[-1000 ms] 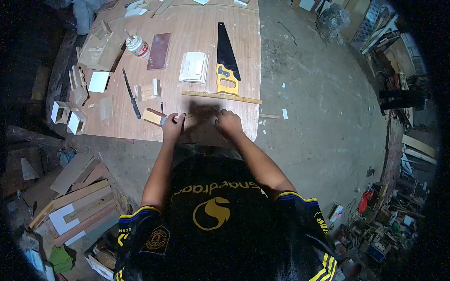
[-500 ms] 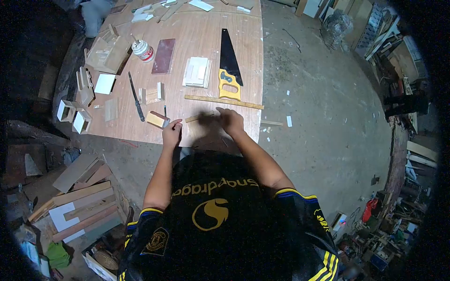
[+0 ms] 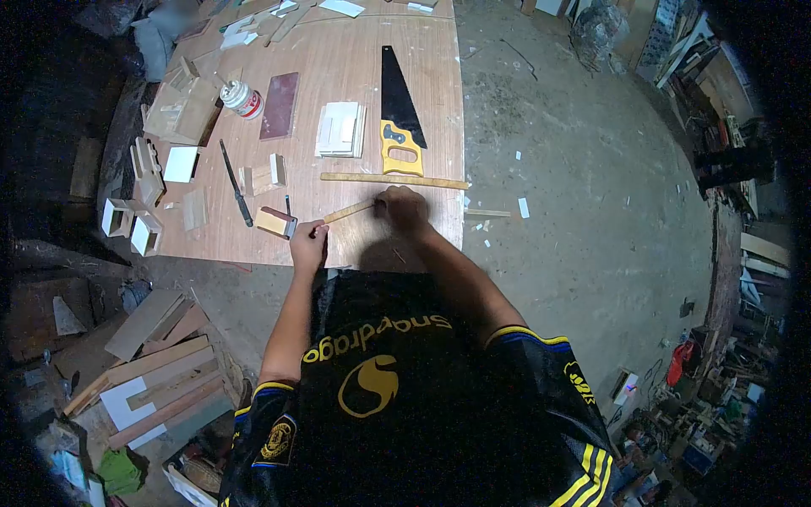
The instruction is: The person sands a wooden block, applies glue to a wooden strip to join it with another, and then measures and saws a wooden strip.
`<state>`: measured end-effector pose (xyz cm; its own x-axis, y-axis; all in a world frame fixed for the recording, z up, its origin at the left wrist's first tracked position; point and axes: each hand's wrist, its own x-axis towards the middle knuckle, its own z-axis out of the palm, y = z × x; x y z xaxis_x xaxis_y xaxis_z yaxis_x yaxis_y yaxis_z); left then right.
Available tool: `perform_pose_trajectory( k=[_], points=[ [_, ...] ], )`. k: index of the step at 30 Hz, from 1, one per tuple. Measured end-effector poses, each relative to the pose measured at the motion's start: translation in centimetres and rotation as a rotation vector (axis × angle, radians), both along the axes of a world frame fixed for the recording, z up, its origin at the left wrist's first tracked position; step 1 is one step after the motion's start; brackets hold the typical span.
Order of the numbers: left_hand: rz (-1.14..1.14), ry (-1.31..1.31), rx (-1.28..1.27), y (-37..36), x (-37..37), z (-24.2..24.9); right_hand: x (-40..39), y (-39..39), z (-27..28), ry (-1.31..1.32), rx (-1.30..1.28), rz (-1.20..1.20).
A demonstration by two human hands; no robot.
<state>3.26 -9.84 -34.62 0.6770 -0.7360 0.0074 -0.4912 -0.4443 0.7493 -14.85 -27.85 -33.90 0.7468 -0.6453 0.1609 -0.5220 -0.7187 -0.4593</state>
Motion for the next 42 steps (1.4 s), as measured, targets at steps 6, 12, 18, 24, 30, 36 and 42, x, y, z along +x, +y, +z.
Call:
perform_pose_trajectory(
  k=[6, 12, 18, 24, 30, 36, 42],
  points=[
    [-0.002, -0.045, 0.010, -0.2, -0.5, 0.5, 0.3, 0.0, -0.6, 0.010, 0.001, -0.028],
    [0.032, -0.055, 0.006, -0.5, -0.8, 0.8, 0.4, 0.0, -0.3, -0.024, -0.051, -0.017],
    [0.038, -0.075, 0.028, -0.4, -0.8, 0.3, 0.5, 0.0, -1.4, 0.021, -0.131, 0.007],
    [0.091, 0.031, 0.028, 1.0, 0.0, 0.3, -0.4, 0.5, -0.3, -0.072, -0.064, -0.035],
    [0.121, 0.337, 0.110, 4.4, -0.2, 1.8, -3.0, 2.0, -0.4, 0.198, 0.199, -0.103],
    [0.134, 0.786, 0.086, 3.2, -2.3, 0.4, -2.6, 4.7, 0.1, 0.265, 0.269, -0.043],
    [0.222, 0.828, 0.122, 2.7, -2.3, 0.1, -1.5, 4.6, 0.0, 0.227, 0.291, -0.040]
  ],
)
